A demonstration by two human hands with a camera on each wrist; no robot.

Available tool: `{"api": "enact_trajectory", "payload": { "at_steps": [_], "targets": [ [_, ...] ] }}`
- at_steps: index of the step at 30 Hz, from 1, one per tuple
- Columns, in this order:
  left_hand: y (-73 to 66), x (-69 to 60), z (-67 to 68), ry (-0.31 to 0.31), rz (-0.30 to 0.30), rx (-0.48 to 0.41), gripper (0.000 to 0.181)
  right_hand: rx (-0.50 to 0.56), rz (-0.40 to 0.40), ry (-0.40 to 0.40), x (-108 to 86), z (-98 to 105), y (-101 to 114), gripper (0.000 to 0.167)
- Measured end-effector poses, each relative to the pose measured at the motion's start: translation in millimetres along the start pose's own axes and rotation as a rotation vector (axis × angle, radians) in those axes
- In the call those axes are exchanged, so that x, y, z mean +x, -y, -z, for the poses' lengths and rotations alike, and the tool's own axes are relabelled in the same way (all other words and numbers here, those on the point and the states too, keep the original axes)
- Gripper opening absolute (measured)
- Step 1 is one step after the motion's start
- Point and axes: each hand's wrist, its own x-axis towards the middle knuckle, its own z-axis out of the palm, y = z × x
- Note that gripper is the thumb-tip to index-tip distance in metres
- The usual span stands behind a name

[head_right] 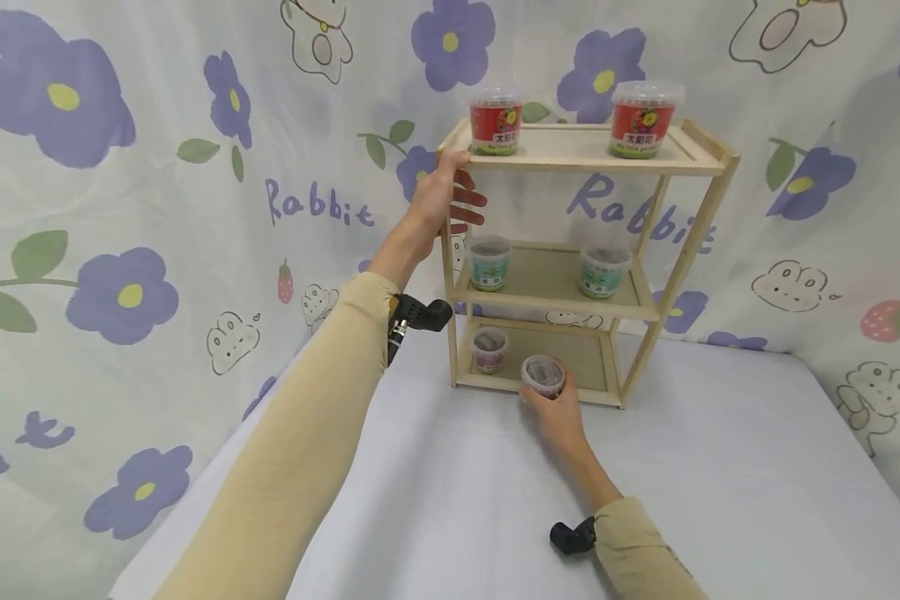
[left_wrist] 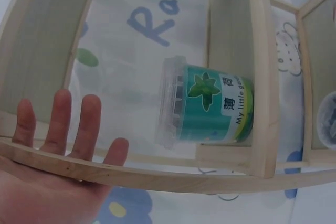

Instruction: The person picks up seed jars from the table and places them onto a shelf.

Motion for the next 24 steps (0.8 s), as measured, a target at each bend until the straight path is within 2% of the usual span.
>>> {"api": "enact_trajectory", "payload": {
  "at_steps": [5,11,17,24],
  "targets": [
    [1.4,0.3,-0.7,0.000,0.007,0.003,0.044,0.003,0.006,-0.099,5.0,8.6,-6.1,0.088],
    [2.4,0.1,-0.6,-0.009,0.006,-0.003,0.046,-0.063,0.073,-0.237,13.5,12.2,-14.9,0.088],
    [1.8,0.4,-0.4,0.003,0.004,-0.002,0.044,-0.031,0.126,-0.322,24.4,13.4,-13.8,0.083],
    [-1.4,0.8,-0.2,-0.004,0.010,-0.004,0.043,-0.042,0.088,-0.399,38.0,13.2,-13.6,0.084]
  ]
}}
